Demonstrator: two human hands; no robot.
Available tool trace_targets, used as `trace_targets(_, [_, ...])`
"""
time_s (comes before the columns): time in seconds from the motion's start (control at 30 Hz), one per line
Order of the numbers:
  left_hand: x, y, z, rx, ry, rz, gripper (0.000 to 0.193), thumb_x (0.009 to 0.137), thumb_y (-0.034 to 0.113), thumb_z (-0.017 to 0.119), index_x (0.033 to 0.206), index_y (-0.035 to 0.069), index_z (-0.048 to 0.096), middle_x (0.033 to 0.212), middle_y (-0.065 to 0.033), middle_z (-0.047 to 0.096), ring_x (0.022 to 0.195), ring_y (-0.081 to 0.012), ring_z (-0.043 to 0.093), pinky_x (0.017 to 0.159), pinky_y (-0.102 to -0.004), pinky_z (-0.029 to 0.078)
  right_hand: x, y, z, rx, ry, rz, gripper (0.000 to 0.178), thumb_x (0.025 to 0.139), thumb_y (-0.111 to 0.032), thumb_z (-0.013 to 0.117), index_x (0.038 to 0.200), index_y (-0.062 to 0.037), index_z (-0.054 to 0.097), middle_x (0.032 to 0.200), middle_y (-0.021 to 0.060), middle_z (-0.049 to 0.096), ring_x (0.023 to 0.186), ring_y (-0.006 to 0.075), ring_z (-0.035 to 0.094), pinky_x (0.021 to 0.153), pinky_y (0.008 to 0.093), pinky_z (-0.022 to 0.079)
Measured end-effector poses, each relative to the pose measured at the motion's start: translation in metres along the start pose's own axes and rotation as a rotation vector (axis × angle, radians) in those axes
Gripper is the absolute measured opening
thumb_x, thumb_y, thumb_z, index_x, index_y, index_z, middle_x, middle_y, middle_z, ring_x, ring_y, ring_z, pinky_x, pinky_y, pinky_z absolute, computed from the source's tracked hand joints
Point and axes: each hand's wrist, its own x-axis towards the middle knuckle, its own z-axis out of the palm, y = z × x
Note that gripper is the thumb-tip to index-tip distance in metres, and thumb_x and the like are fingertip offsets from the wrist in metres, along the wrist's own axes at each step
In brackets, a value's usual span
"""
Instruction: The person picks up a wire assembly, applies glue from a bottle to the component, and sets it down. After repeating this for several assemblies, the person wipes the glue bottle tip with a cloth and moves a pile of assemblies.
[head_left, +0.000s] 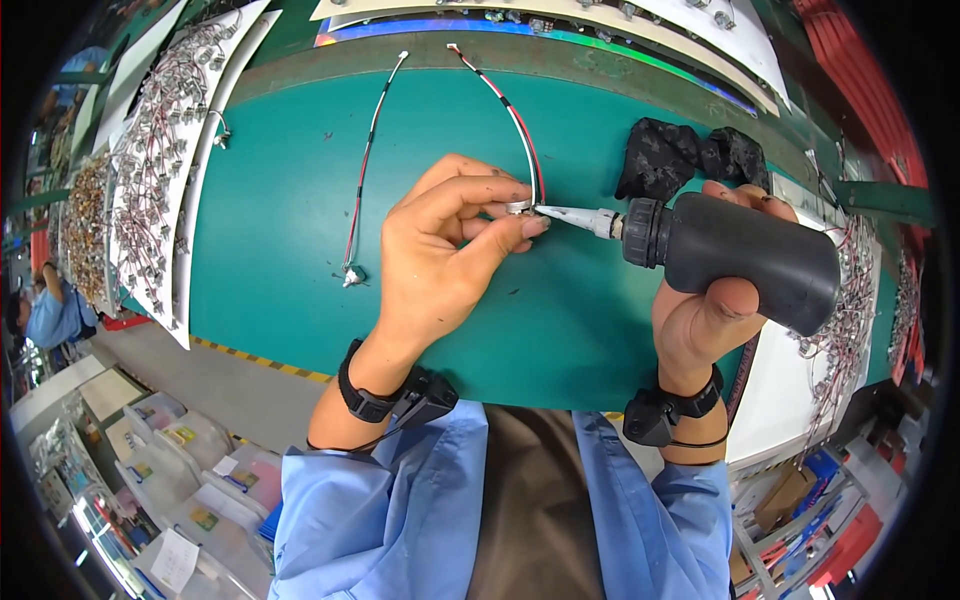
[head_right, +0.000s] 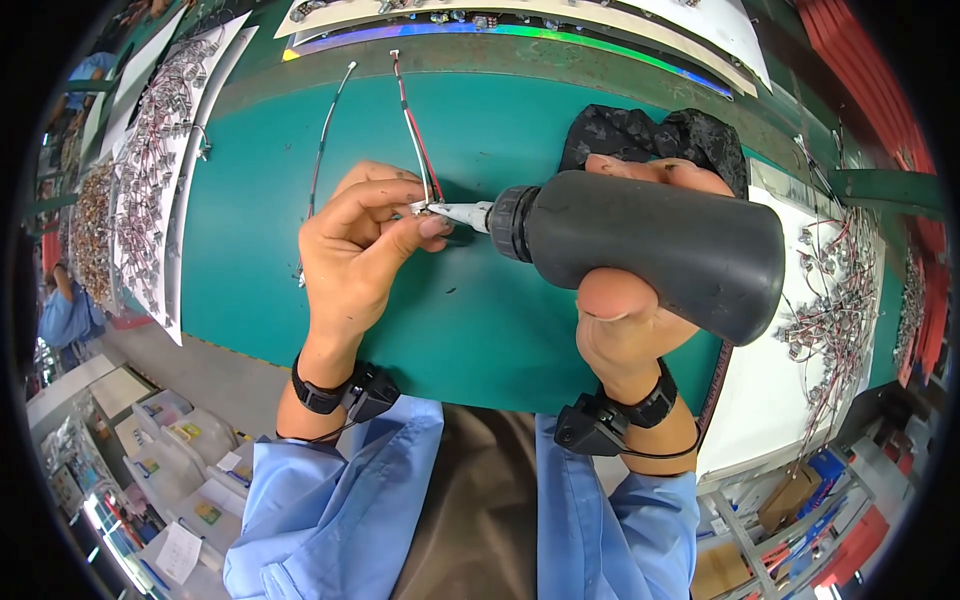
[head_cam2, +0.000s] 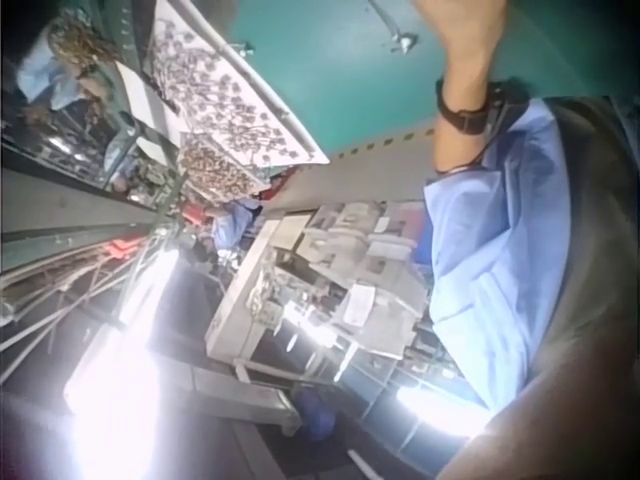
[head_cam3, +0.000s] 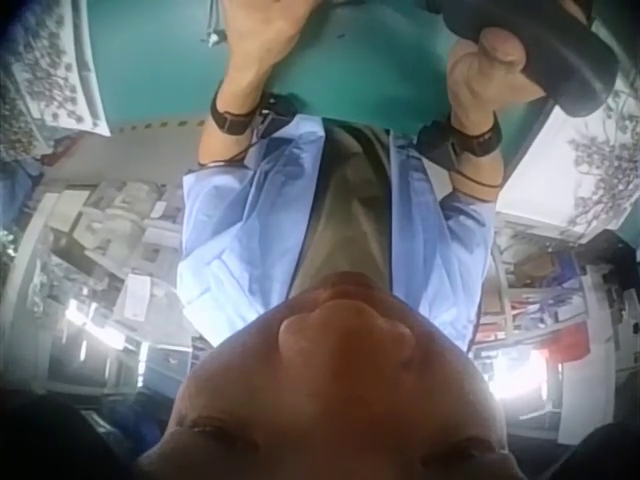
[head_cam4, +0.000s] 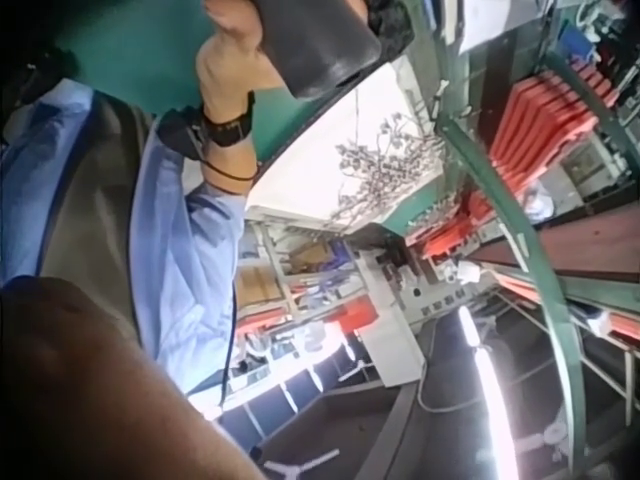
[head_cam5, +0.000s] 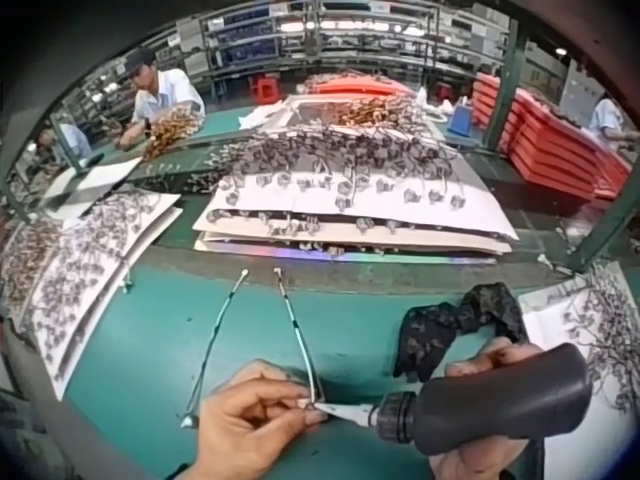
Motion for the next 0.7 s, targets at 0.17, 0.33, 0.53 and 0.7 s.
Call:
trace_targets(0.17, [0.0001, -0.0004, -0.0002, 0.005, -0.004, 0.004, 0.017, 0.072, -0.015, 0.055, 0.088, -0.010, 0.057, 0.092, -0.0115, 0.051, 0.076, -0.0169, 0.060, 0.063, -0.0216, 0.054, -0.0011, 0.0000, 0.0010, 0.011, 0.011, 0.008, 0.077, 0.069, -0.050, 0.064, 0.121, -0.0012, 0.035, 0.110, 0.0130, 0.047, 0.100, 0.0249, 0.053, 0.089, 0.0354, 0.042])
trace_targets(0.33, [0.0002, 0.0003, -0.0004, 0.007, -0.011, 0.003, 0.017, 0.072, -0.015, 0.055, 0.088, -0.010, 0.057, 0.092, -0.0117, 0.050, 0.076, -0.0172, 0.061, 0.064, -0.0221, 0.054, -0.0016, -0.0022, 0.0032, 0.063, 0.027, 0.044, 0.077, 0.068, -0.048, 0.066, 0.121, -0.0011, 0.034, 0.109, 0.0125, 0.046, 0.100, 0.0252, 0.054, 0.089, 0.0364, 0.043])
trace_targets(0.53, [0.0002, -0.0003, -0.0010, -0.009, -0.018, 0.007, 0.018, 0.072, -0.016, 0.054, 0.089, -0.011, 0.056, 0.092, -0.0120, 0.050, 0.076, -0.0174, 0.061, 0.065, -0.0229, 0.054, -0.0020, -0.0013, 0.0031, 0.069, 0.042, 0.034, 0.077, 0.068, -0.046, 0.067, 0.121, -0.0011, 0.034, 0.110, 0.0125, 0.045, 0.099, 0.0253, 0.054, 0.089, 0.0366, 0.044])
trace_targets(0.7, [0.0004, -0.0006, -0.0010, -0.013, -0.016, 0.005, 0.019, 0.072, -0.016, 0.054, 0.090, -0.011, 0.056, 0.093, -0.0123, 0.050, 0.076, -0.0174, 0.060, 0.066, -0.0234, 0.054, -0.0023, 0.0008, 0.0041, 0.062, 0.085, 0.005, 0.078, 0.068, -0.046, 0.067, 0.121, -0.0007, 0.033, 0.112, 0.0130, 0.043, 0.099, 0.0256, 0.054, 0.089, 0.0370, 0.045])
